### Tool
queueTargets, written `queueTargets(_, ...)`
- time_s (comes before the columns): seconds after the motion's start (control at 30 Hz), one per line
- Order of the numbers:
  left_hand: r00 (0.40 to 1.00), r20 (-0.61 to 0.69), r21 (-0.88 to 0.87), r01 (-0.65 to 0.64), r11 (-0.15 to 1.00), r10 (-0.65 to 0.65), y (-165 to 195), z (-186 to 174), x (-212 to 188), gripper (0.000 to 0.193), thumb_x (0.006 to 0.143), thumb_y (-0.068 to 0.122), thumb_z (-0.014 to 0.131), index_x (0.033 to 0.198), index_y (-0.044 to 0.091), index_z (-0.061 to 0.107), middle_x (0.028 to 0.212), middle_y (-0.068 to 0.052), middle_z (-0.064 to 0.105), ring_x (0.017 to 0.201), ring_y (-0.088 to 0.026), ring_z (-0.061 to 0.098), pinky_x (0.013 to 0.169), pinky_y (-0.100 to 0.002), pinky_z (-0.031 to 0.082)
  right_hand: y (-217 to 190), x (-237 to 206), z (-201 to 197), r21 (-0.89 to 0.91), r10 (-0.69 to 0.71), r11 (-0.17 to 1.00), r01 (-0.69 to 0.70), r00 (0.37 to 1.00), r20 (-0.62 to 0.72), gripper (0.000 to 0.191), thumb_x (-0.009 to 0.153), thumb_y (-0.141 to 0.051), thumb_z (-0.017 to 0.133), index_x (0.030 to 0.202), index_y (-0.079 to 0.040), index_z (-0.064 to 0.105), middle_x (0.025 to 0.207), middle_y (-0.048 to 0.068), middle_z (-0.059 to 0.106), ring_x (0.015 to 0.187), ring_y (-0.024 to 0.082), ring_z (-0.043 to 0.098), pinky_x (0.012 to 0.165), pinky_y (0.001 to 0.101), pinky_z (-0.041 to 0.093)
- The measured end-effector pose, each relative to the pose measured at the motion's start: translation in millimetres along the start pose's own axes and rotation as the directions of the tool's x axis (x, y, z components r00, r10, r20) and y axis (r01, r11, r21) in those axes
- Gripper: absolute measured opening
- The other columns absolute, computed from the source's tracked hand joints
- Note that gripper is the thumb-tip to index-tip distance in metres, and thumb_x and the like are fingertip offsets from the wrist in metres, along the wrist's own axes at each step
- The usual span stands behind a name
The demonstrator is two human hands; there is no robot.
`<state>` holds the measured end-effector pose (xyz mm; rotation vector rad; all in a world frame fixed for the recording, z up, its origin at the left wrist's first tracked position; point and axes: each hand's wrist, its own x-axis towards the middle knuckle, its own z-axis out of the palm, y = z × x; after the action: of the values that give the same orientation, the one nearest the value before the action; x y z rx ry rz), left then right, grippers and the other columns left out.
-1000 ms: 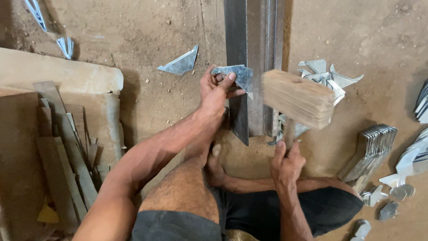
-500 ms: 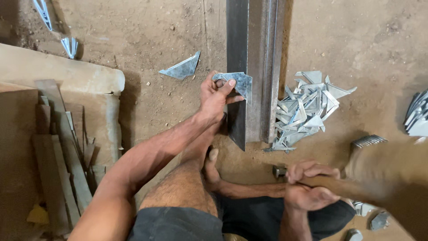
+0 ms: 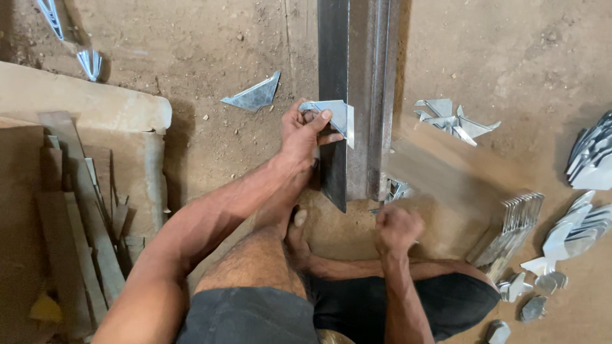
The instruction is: The person sits on the workshop floor and folds small sheet-metal pieces over a steel angle using a wooden mallet. They hold each piece against the metal edge, hammer the flange down, then set the finished piece aside and pick up the next one.
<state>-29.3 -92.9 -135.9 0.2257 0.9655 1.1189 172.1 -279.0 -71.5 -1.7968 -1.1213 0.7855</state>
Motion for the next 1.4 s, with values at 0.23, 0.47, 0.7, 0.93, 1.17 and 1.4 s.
queueTargets(0.23, 0.999, 0.030, 0.000, 0.034, 0.999, -0.034, 0.3, -4.3, 5.3, 0.014, 0.094, -0.003, 0.068, 0.100, 0.002, 0.057, 0.081, -0.005, 0.067, 0.076, -0.021, 0.073, 0.064, -0.040, 0.069, -3.1, 16.6, -3.2, 0.794, -0.050, 0.594, 0.127, 0.991, -0.120, 0.066, 0.109, -0.059, 0.033, 0.083, -0.005, 0.061, 0.065, 0.004, 0.058, 0.048, 0.013, 0.051, 0.038, 0.0298, 0.041)
queueTargets(0.47, 0.995, 0.069, 0.017, 0.073, 0.997, -0.074, -4.9, -13.2, 10.1, 0.016, 0.093, 0.001, 0.072, 0.097, 0.003, 0.057, 0.081, -0.005, 0.066, 0.077, -0.018, 0.072, 0.067, -0.039, 0.070, 11.3, 27.1, 10.2, 0.063, 0.310, 0.949, -0.310, 0.951, 0.011, 0.054, 0.110, -0.041, 0.036, 0.071, -0.008, 0.052, 0.054, 0.003, 0.049, 0.040, 0.013, 0.046, 0.034, 0.0294, 0.037)
queueTargets(0.7, 0.926, 0.363, 0.620, -0.326, 0.714, 0.108, 32.9, -22.2, 46.5, 0.043, 0.075, 0.015, 0.093, 0.107, 0.006, 0.065, 0.099, -0.002, 0.069, 0.093, -0.017, 0.067, 0.090, -0.035, 0.058, -16.9, 6.6, -41.2, 0.544, 0.252, 0.825, -0.155, 0.962, -0.109, 0.068, 0.112, -0.066, 0.028, 0.086, -0.008, 0.054, 0.063, 0.005, 0.048, 0.046, 0.016, 0.044, 0.037, 0.0320, 0.037)
queueTargets(0.93, 0.853, 0.521, 0.780, -0.474, 0.408, -0.004, 54.7, -1.9, 66.6, 0.043, 0.067, 0.026, 0.098, 0.090, 0.007, 0.066, 0.090, -0.002, 0.071, 0.086, -0.013, 0.066, 0.080, -0.032, 0.055, -19.1, 19.1, -23.8, 0.900, -0.108, 0.408, 0.153, 0.987, -0.119, 0.073, 0.094, -0.078, 0.030, 0.088, -0.010, 0.056, 0.061, 0.005, 0.055, 0.044, 0.016, 0.050, 0.040, 0.0297, 0.045)
queueTargets(1.17, 0.874, 0.486, 0.852, -0.479, 0.213, 0.018, 65.1, 22.2, 51.8, 0.043, 0.063, 0.025, 0.099, 0.085, 0.004, 0.069, 0.080, -0.007, 0.073, 0.076, -0.018, 0.070, 0.071, -0.037, 0.055, 20.4, 14.9, -1.5, 0.665, 0.424, 0.675, -0.319, 0.905, 0.003, 0.067, 0.103, -0.068, 0.024, 0.081, -0.012, 0.054, 0.056, -0.001, 0.044, 0.042, 0.011, 0.039, 0.035, 0.0296, 0.034)
queueTargets(1.4, 0.892, 0.450, 0.869, -0.446, 0.214, 0.034, 63.5, 24.2, 47.4, 0.041, 0.067, 0.026, 0.097, 0.088, 0.005, 0.069, 0.086, -0.007, 0.075, 0.077, -0.021, 0.071, 0.071, -0.037, 0.055, 8.2, 19.5, 4.2, 0.312, 0.424, 0.829, -0.464, 0.885, 0.190, 0.071, 0.100, -0.077, 0.036, 0.081, -0.009, 0.050, 0.059, 0.001, 0.045, 0.046, 0.013, 0.040, 0.039, 0.0320, 0.032)
